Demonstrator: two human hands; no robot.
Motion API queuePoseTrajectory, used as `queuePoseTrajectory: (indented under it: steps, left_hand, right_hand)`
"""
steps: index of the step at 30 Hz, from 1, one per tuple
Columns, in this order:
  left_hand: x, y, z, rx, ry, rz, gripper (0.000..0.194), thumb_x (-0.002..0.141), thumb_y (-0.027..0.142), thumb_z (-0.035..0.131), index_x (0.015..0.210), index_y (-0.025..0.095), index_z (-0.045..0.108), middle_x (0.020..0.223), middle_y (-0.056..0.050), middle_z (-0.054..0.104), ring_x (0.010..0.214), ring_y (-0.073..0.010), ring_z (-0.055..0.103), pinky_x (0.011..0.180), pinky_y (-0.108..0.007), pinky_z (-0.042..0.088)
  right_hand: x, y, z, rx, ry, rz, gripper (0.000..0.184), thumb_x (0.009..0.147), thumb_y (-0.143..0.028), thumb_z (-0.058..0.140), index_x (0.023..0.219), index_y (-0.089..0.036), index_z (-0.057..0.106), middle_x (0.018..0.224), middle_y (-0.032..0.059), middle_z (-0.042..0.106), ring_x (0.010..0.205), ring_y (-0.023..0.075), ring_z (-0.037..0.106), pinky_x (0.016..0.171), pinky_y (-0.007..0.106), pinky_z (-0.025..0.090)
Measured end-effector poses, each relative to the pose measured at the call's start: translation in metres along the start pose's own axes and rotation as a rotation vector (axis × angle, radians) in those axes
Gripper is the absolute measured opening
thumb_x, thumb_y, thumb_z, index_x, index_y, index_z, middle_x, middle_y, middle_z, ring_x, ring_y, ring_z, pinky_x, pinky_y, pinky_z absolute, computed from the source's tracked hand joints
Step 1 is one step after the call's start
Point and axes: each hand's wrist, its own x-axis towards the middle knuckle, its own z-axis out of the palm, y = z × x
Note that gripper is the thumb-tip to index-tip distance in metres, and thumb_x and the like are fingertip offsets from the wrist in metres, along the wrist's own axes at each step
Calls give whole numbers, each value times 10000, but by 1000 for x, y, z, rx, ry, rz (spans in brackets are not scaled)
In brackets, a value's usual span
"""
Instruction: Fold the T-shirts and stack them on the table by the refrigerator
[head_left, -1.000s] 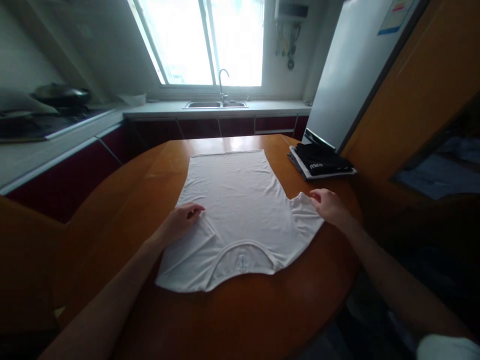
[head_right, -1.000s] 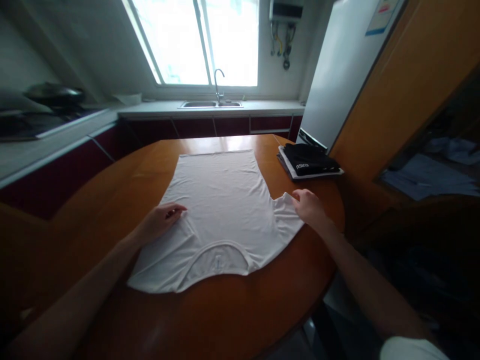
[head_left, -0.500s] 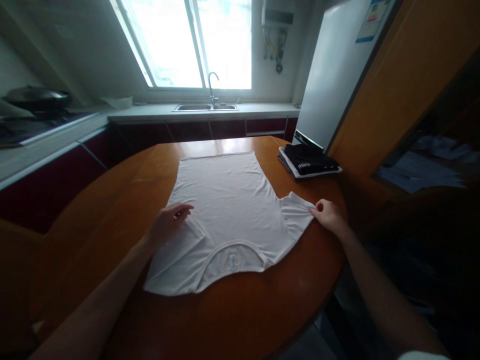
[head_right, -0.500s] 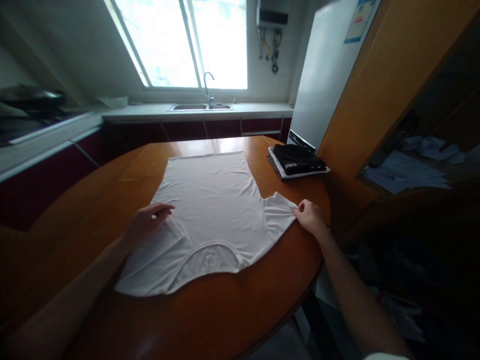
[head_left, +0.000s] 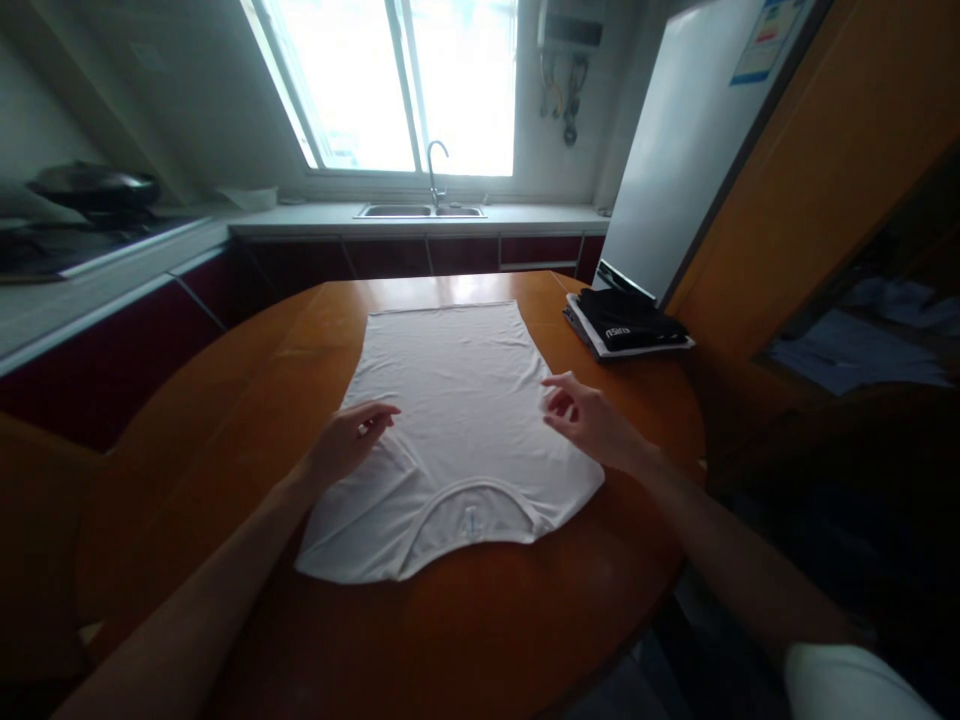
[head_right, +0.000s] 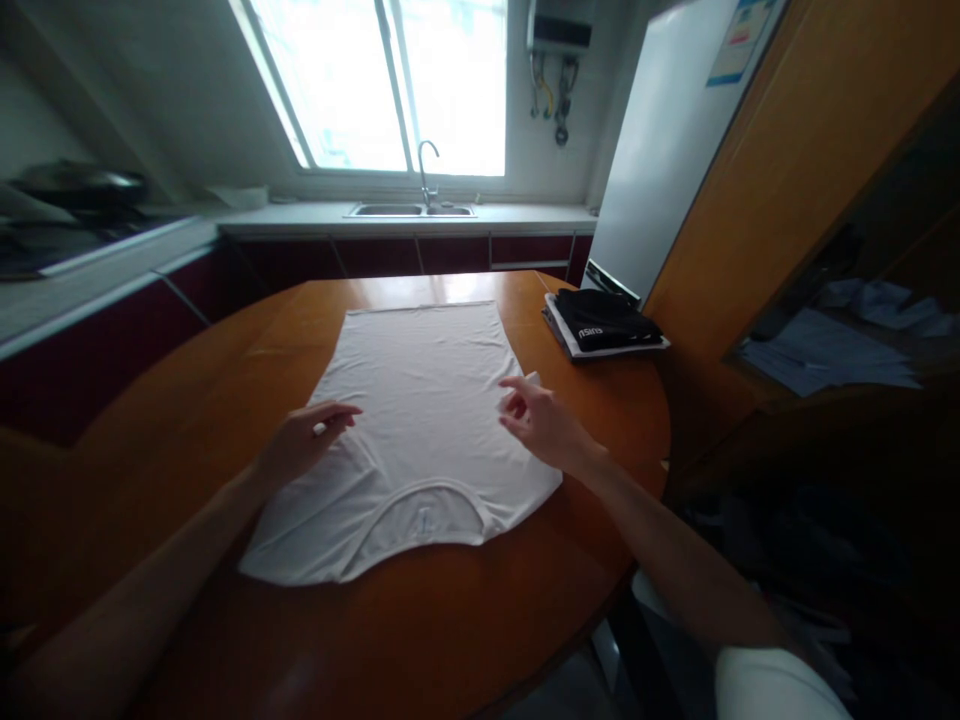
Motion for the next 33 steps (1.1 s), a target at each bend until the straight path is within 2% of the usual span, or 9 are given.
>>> queuePoseTrajectory:
  steps: [2, 3, 8, 11, 15, 18, 22, 29, 33]
  left_hand:
    - [-1, -1, -1, -3, 2, -9, 319, 897, 417, 536, 975, 183, 738, 798, -44, 740, 688, -167, 667, 635, -246, 504]
    - [-1, -2, -1, -6, 2, -12, 317, 898, 417, 539, 981, 184, 738, 806, -46, 741, 696, -168, 670, 641, -247, 508]
    - [-1, -5, 0, -7, -6, -1, 319, 911, 424, 542, 1010, 190, 735, 805, -42, 733, 711, -168, 667, 649, -245, 514]
    - [-2, -2, -1, 10, -36, 16, 322, 923, 443, 551, 1037, 201, 732, 860, -47, 737, 727, -166, 660, 640, -240, 519]
    - [1, 28, -7, 7, -147, 135, 276, 937, 427, 598, 1038, 216, 746, 995, -79, 737, 872, -193, 681, 799, -288, 550]
    - [11, 66, -5, 31, -350, 230, 257, 942, 416, 618, 1075, 249, 762, 1043, -88, 731, 967, -217, 678, 892, -326, 537]
    - [32, 107, 18, 109, -562, 407, 211, 964, 353, 607, 1100, 293, 757, 1056, -51, 730, 959, -196, 675, 909, -314, 504]
    - [52, 127, 84, 333, -542, 680, 127, 936, 208, 623, 1029, 223, 708, 980, -57, 692, 911, -186, 640, 829, -295, 488]
    - [52, 130, 98, 430, -513, 757, 114, 933, 140, 572, 897, 199, 663, 900, -58, 654, 860, -187, 613, 794, -301, 486]
  right_hand:
    - [18, 2, 6, 63, -144, -31, 313, 837, -248, 697, 1144, -188, 684, 948, 52, 731, 750, 144, 658, 662, 246, 511]
    - [28, 7, 6, 68, -151, -30, 279, 840, -252, 701, 1109, -176, 701, 942, 57, 738, 756, 146, 662, 670, 248, 514]
    - [77, 56, -3, -37, -33, 37, 157, 829, -197, 677, 960, -142, 744, 856, 55, 748, 719, 146, 647, 686, 250, 515]
    - [87, 82, -3, -57, -28, 39, 142, 838, -202, 653, 925, -149, 751, 869, 54, 760, 749, 147, 654, 719, 248, 510]
    - [83, 104, 1, 5, -89, 8, 167, 844, -223, 620, 890, -145, 761, 868, 67, 768, 772, 162, 659, 739, 264, 505]
    - [80, 114, 0, 83, -157, 19, 188, 825, -256, 634, 885, -139, 769, 843, 60, 766, 739, 164, 651, 719, 265, 504]
    - [78, 120, -1, 119, -240, 30, 216, 815, -291, 628, 849, -131, 768, 760, 35, 737, 682, 152, 619, 665, 247, 482]
    - [77, 128, 5, 84, -239, -3, 271, 734, -100, 508, 773, -142, 773, 787, 39, 724, 714, 143, 614, 672, 223, 464]
    - [79, 134, 8, 55, -227, -11, 365, 648, -30, 451, 754, -144, 781, 769, 33, 704, 676, 128, 589, 653, 207, 457]
